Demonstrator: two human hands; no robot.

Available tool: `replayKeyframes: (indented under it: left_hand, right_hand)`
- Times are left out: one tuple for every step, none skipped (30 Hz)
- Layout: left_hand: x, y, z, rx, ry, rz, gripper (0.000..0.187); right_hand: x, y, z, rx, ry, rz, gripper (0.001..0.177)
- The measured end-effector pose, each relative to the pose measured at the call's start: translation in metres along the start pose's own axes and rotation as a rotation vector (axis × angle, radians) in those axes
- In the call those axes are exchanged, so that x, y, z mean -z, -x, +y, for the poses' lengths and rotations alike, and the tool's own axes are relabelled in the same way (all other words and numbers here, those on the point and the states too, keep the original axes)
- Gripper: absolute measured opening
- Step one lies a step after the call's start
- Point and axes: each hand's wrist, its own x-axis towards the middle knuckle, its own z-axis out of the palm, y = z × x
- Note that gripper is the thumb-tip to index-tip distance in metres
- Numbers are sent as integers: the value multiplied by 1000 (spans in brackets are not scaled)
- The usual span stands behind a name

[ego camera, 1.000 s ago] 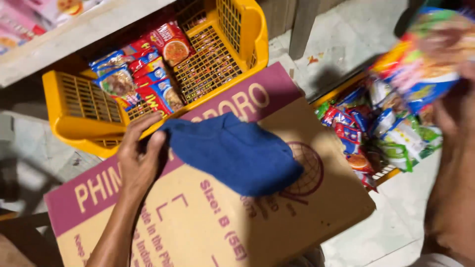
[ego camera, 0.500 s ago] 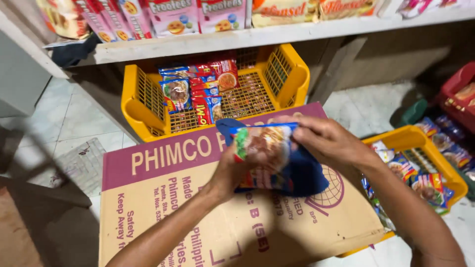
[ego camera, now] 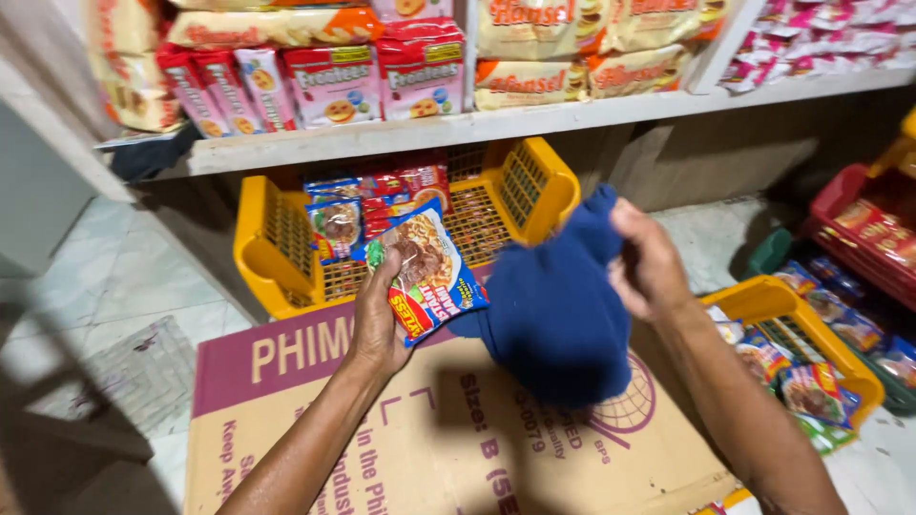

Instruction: The recorder is cleaning individual packets of instant noodles with a blue cloth and organizing them into a yellow plastic crate in a store environment.

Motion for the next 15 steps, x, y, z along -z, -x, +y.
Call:
replayKeyframes:
  left_hand:
    - [1, -7, -10, 11, 25, 3, 35]
    - [1, -14, -21, 21, 51, 7, 28]
    - [5, -25, -33, 33, 48, 0, 28]
    - [10, -37, -46, 45, 35, -24, 25]
    - [13, -49, -57, 53, 24, -50, 22]
    - [-3, -42, -49, 60, 23, -60, 22]
    - [-17, -33, -41, 71, 11, -112, 23]
    - [-31, -24, -33, 81, -1, -165, 32]
    - [-25, -29, -37, 88, -1, -165, 32]
    - [-19, -34, -40, 109, -16, -166, 31]
    - [-13, -39, -41, 121, -30, -166, 30]
    - [-23, -30, -39, 119, -30, -165, 30]
    - [-31, -19, -39, 83, 14, -143, 31]
    - [-40, -8, -38, 46, 59, -120, 32]
    - [-33, -12, -44, 49, 61, -119, 32]
  right_hand:
    - [-37, 22, -9, 164, 315, -75, 10]
    - [-74, 42, -17, 324, 632, -150, 9]
    - [-94, 46, -8, 326, 636, -136, 9]
    - [-114, 49, 2, 624, 846, -361, 13]
    - [-135, 49, 11, 925, 1051, -598, 19]
    - [-136, 49, 24, 926, 1060, -588, 19]
    - [-136, 49, 38, 986, 1328, -557, 23]
    - [-137, 50, 51, 1035, 1598, -519, 46]
    - [-123, 34, 63, 1029, 1601, -516, 46]
    - [-109, 18, 74, 1052, 1679, -440, 52]
    - [-96, 0, 86, 1080, 1751, -366, 60]
    - [-99, -8, 73, 1082, 1750, -368, 60]
    - [-101, -14, 62, 931, 1562, -391, 60]
    - [-103, -19, 50, 782, 1373, -407, 61]
    - [-105, -17, 60, 778, 1375, -408, 61]
